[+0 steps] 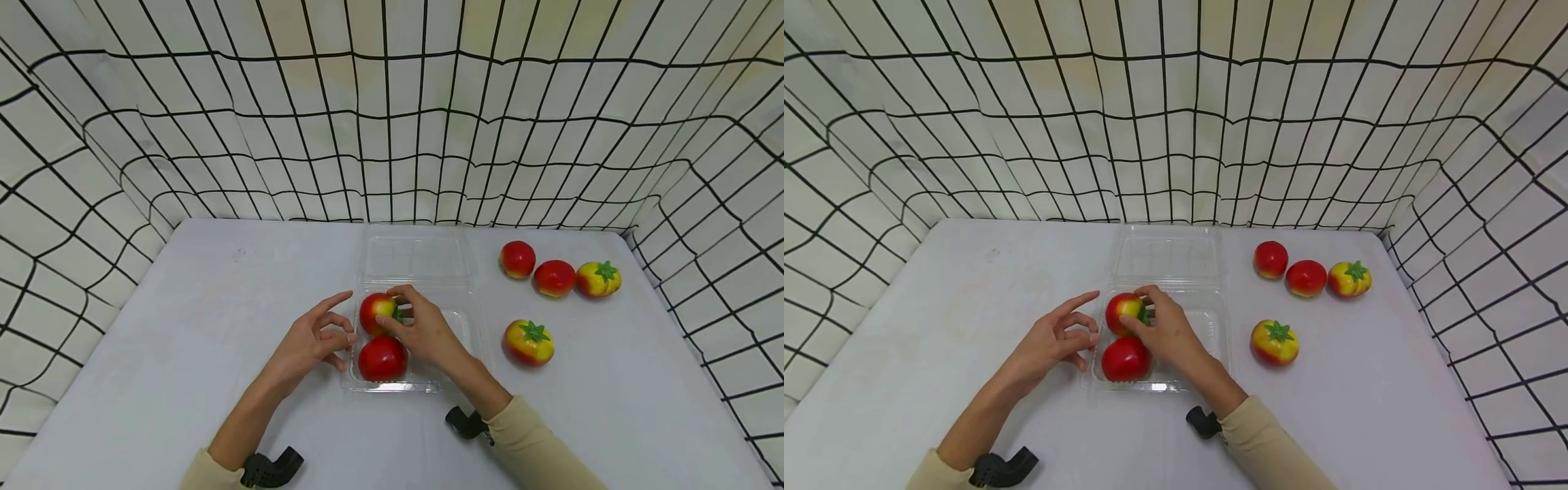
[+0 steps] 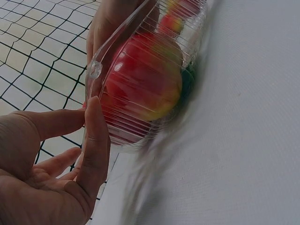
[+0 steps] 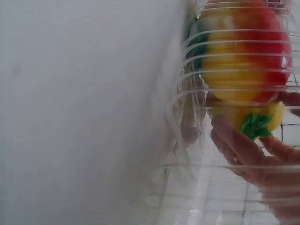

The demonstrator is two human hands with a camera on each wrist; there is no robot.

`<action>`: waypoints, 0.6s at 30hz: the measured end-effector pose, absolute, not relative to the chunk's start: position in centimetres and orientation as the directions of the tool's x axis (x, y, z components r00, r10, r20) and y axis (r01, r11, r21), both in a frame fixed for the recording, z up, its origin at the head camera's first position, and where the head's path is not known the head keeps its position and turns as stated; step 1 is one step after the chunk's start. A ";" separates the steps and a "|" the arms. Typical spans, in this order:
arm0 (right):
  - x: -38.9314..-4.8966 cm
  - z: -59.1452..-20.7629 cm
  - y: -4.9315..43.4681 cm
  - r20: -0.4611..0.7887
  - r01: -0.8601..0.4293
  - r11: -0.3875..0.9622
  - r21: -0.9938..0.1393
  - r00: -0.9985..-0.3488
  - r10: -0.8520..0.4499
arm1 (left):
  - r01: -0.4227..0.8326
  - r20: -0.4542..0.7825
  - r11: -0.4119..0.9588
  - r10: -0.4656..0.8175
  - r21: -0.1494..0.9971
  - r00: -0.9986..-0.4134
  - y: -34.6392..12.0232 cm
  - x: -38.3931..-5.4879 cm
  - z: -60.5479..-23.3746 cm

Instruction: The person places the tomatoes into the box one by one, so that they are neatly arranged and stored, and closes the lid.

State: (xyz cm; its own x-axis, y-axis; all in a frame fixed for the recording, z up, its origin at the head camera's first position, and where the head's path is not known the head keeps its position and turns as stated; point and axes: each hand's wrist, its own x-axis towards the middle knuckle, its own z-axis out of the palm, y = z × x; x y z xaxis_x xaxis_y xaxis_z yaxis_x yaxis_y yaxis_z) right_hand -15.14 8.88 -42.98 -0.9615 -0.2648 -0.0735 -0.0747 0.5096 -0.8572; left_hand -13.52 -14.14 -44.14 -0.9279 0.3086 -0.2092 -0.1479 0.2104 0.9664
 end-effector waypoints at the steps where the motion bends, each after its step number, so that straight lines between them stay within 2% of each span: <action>1: -15.1 -43.0 8.9 -0.075 -0.074 0.511 -0.856 -0.962 -0.264 | -0.146 -0.208 0.210 0.309 0.967 -0.928 -14.2 -13.5 -44.1; 18: -15.0 -43.0 9.2 -0.040 -0.119 0.551 -0.826 -0.963 -0.268 | -0.146 -0.206 0.208 0.308 0.967 -0.929 -14.1 -13.6 -44.0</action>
State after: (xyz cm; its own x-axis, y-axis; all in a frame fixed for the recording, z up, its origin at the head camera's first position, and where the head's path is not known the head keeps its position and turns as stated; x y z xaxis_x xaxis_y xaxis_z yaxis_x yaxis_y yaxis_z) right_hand -14.99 9.21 -42.98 -0.9625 -0.2683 -0.0398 -0.1194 0.5508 -0.8261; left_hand -13.60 -14.13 -44.02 -0.9288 0.3080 -0.2062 -0.1459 0.2077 0.9673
